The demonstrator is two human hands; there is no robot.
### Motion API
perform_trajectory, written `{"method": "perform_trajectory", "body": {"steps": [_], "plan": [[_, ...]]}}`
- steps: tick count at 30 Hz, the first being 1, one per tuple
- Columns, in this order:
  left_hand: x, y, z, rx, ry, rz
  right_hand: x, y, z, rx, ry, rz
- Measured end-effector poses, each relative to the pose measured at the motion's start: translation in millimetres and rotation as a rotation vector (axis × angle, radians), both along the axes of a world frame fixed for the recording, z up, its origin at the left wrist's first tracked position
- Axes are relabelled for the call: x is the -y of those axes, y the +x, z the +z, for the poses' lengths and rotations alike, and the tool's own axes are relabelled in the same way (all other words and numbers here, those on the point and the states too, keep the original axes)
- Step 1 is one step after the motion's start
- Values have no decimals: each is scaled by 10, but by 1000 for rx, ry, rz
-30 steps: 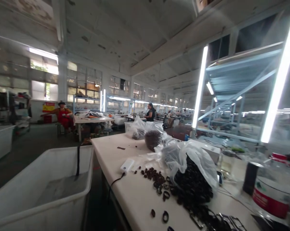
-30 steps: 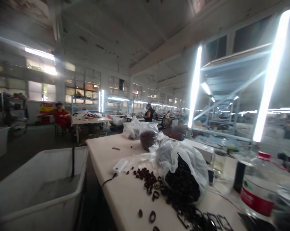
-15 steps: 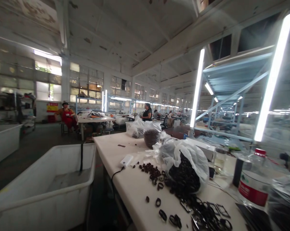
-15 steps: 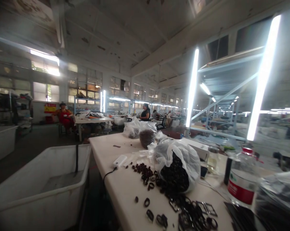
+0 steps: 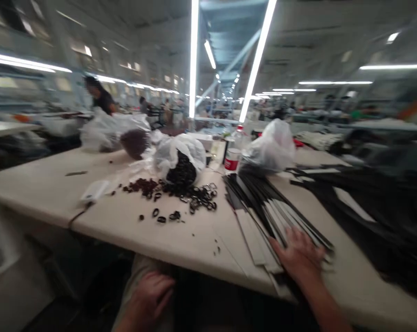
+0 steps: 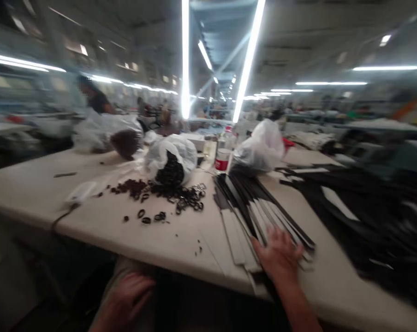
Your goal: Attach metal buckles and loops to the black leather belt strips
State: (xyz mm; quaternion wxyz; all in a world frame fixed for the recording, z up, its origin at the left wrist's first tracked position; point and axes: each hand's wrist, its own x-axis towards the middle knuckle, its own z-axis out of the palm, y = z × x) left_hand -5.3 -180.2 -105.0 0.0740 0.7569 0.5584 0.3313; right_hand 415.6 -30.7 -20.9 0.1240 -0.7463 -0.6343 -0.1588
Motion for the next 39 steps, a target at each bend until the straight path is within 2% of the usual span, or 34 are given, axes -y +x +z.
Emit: {"method": "perform_trajectory", "body": {"steps": [1,2,4,6,8,11,16,24,28,33,36,39], "plan": [[-38,16,-17,-39,-2,-83,197,60,35,-4,-16,-43],[-72,18,-20,-80,6,-139,327,41,91,-19,-28,-19],[-118,2,14,-154,59,-183,416,-162,222,-65,0,93],[-126,-12,81,-198,109,-195,379,-451,312,-95,-24,250],[-110,-11,149,-231,141,-200,302,-691,316,-93,-66,352],[-83,-7,210,-266,149,-187,160,-815,188,-71,-121,334],[-70,-67,190,-287,163,-201,-39,-583,10,-28,-147,235],[-54,-159,72,-271,139,-210,-267,136,40,131,-106,246],[-70,-177,50,-285,171,-199,-372,431,125,133,-124,216],[-98,-202,32,-299,172,-205,-398,451,355,106,-145,210],[-76,-203,35,-256,137,-186,-303,362,489,93,-136,205],[-36,-181,86,-151,85,-152,-142,240,601,-40,-108,176]]}}
